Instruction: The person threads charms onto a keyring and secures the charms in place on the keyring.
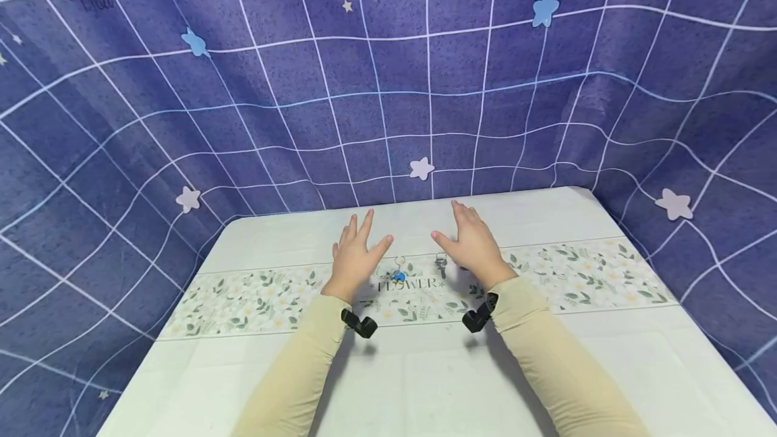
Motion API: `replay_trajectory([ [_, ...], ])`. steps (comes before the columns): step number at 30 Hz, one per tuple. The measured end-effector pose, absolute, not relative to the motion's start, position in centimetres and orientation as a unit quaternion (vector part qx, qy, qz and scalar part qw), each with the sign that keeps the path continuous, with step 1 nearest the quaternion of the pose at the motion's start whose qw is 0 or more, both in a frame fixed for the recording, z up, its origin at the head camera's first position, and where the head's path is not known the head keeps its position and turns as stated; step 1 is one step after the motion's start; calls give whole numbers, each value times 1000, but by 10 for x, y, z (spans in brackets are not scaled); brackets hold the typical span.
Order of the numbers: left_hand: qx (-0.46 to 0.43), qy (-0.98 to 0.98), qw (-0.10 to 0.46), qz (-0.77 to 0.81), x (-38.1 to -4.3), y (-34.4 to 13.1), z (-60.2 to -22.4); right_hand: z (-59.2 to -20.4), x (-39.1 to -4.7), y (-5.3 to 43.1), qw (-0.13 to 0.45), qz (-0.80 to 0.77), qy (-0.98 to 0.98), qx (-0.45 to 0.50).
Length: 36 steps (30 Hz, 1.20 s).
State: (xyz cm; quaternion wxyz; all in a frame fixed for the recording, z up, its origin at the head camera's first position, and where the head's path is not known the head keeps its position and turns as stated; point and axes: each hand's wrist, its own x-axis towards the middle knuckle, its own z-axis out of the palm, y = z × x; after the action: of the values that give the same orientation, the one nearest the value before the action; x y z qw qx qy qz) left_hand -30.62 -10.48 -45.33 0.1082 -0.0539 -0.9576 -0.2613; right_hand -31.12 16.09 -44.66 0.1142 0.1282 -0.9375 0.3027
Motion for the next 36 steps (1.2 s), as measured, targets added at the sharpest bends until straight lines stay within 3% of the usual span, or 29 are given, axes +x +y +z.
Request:
replay_trajectory([
  [12,-69,-940,138,-306,-309,-101,-480,-476,-314,151,104,366,-922,74],
  [36,-49,-956,105,-271,-302,-78,-517,-507,-309,140,74,349,-932,68],
])
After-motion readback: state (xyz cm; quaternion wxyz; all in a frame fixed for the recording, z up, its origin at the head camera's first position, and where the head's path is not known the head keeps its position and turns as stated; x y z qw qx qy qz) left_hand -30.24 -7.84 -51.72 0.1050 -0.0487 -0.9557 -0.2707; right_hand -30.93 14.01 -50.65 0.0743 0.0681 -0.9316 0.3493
